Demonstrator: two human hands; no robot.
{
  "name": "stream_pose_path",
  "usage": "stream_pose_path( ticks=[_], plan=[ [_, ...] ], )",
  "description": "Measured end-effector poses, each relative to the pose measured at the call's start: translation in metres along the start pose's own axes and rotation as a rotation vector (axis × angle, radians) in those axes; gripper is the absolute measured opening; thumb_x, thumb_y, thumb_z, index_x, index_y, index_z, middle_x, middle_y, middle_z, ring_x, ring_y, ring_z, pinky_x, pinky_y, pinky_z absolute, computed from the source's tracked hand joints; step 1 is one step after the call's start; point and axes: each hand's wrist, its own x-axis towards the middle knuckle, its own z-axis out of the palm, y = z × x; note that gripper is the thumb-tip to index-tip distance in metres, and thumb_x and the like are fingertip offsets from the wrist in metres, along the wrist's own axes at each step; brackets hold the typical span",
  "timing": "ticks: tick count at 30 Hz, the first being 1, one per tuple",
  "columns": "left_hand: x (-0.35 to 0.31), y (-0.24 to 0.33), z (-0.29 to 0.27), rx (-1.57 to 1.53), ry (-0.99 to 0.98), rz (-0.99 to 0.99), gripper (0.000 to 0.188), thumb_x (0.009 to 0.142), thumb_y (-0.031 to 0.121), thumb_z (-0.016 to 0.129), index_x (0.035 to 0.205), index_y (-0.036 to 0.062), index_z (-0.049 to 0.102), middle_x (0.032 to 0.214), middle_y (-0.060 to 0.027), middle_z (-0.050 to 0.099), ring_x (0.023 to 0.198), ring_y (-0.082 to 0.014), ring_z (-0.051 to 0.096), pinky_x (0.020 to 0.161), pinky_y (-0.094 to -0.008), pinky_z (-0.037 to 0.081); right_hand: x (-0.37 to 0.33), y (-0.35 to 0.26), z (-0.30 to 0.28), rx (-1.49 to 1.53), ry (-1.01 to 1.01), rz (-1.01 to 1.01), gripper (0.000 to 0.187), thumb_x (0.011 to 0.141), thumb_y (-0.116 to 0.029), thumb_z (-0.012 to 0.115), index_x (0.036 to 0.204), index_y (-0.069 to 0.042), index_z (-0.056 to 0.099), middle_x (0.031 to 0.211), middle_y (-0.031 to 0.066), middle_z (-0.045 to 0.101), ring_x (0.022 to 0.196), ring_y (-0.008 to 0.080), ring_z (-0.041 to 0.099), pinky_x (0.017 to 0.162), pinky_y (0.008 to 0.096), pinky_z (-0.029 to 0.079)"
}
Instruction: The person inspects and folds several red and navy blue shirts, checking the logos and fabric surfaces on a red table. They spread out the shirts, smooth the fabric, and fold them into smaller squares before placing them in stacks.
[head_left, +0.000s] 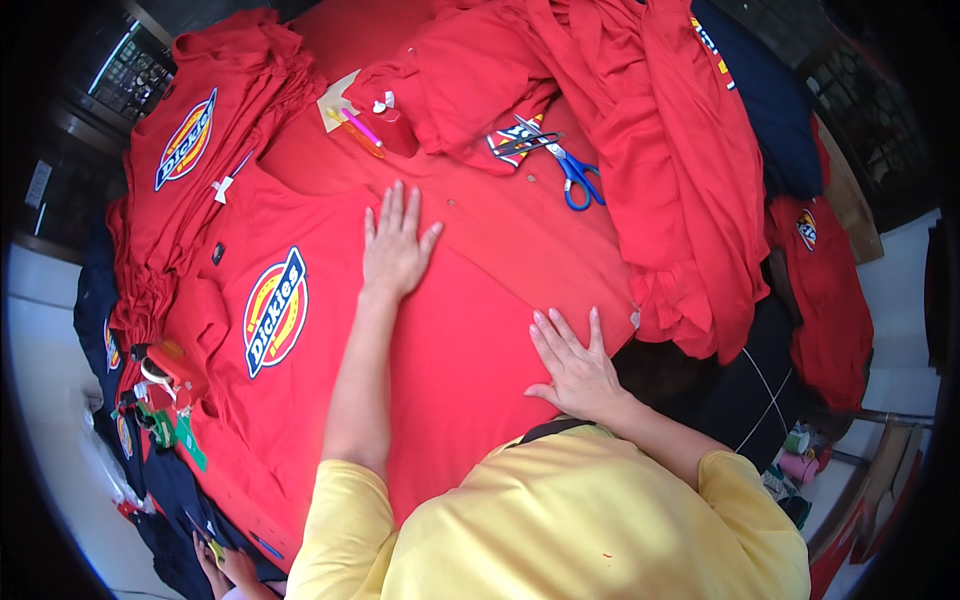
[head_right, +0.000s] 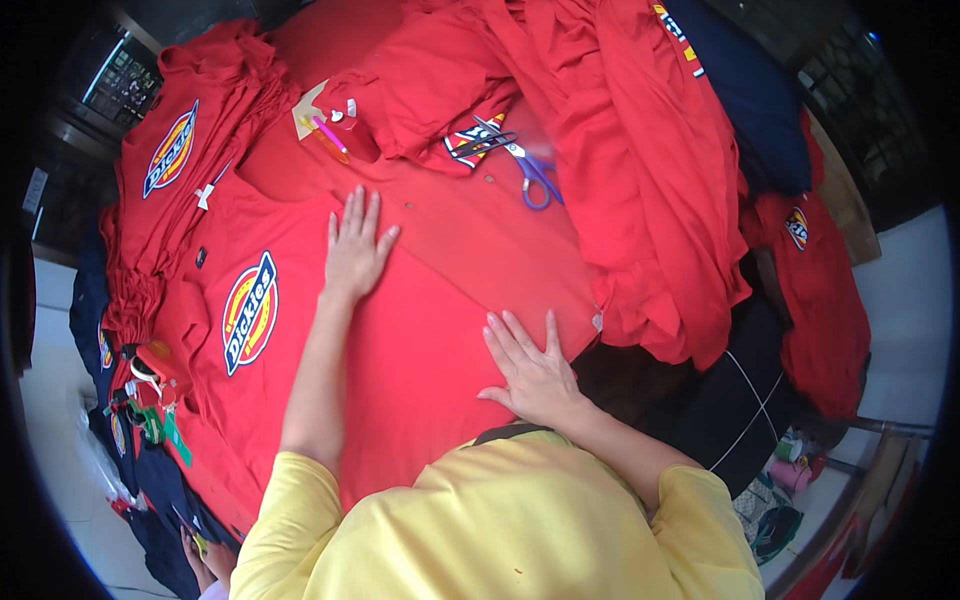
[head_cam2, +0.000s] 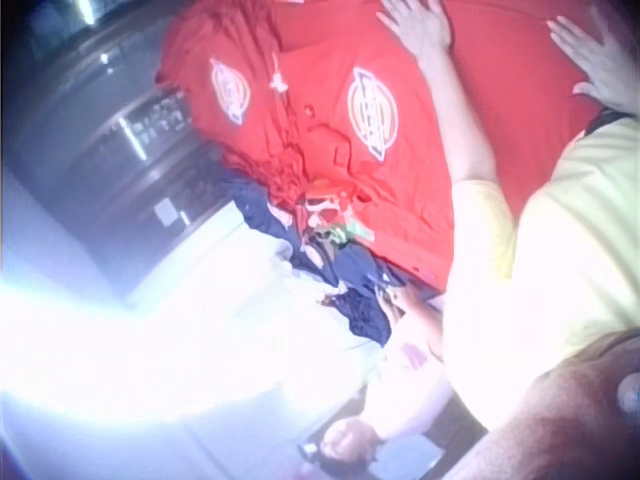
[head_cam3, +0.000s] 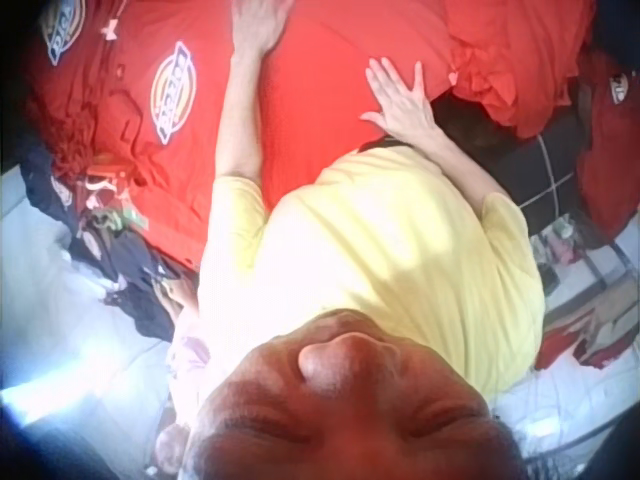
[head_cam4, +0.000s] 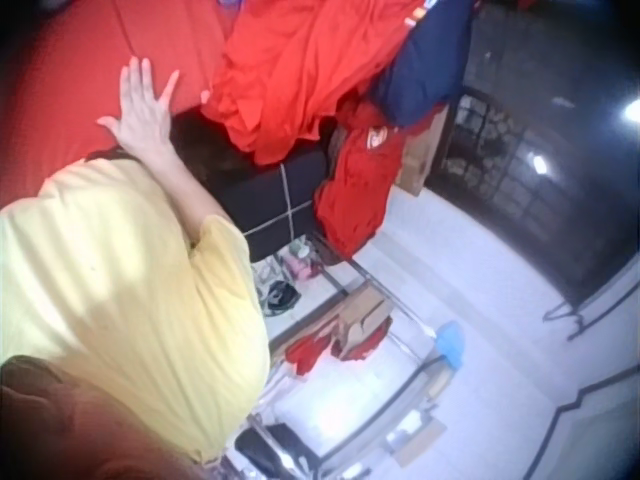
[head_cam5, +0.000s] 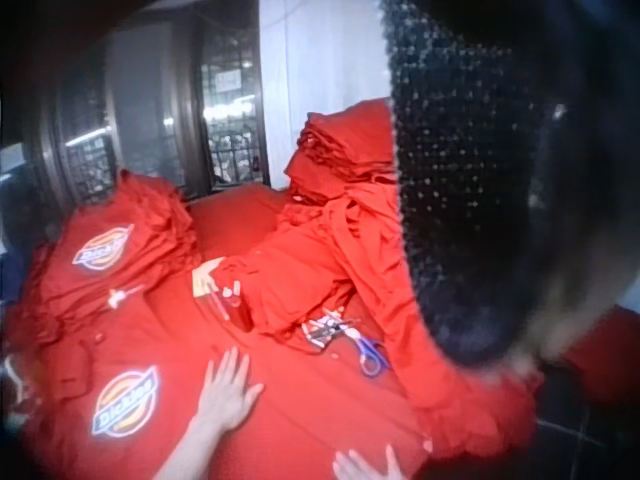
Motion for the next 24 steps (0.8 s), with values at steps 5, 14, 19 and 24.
stream_pose_path(
  ticks=[5,14,19,24],
  plan=[
    [0.033,-0.02,0.006,0.041,0.004,-0.098,0.075,0.095,0.059,0.036,0.151,0.0103,0.025,0.159,-0.0143,0.015,0.148,-0.0267,0.008,0.119,-0.0457,0.007,-0.034,0.019,-0.002,-0.035,-0.067,-0.01,0.086,0.081,-0.062,0.055,0.142,-0.002,0.039,0.154,0.0118,0.029,0.144,0.0323,0.022,0.108,0.0724,0.005],
    [0.042,-0.031,-0.004,-0.321,-0.058,-0.158,0.078,0.093,0.065,0.035,0.153,0.0162,0.021,0.158,-0.0161,0.017,0.148,-0.0294,0.008,0.117,-0.0509,-0.002,-0.137,0.073,0.0,-0.093,-0.023,0.061,0.061,0.084,-0.041,0.06,0.133,-0.005,0.052,0.148,0.0081,0.04,0.142,0.0362,0.025,0.112,0.0652,0.01],
    [0.018,-0.085,-0.026,-1.358,0.371,-0.27,0.064,0.103,0.048,0.03,0.149,0.0045,0.028,0.156,-0.0164,0.023,0.146,-0.0281,0.018,0.118,-0.0362,0.012,-0.109,0.074,-0.015,-0.018,0.271,0.095,0.047,0.081,-0.014,0.064,0.127,-0.007,0.056,0.14,0.0148,0.045,0.128,0.0359,0.04,0.105,0.0541,0.03],
    [-0.096,-0.061,-0.067,-1.119,0.54,-0.416,0.052,0.103,0.036,0.038,0.141,0.0021,0.043,0.145,-0.0147,0.043,0.138,-0.0251,0.035,0.114,-0.0339,0.024,-0.06,0.078,-0.032,0.152,0.4,0.021,0.043,0.074,0.009,0.056,0.116,-0.002,0.061,0.123,0.0158,0.056,0.097,0.0343,0.056,0.086,0.0392,0.046]
  ],
)
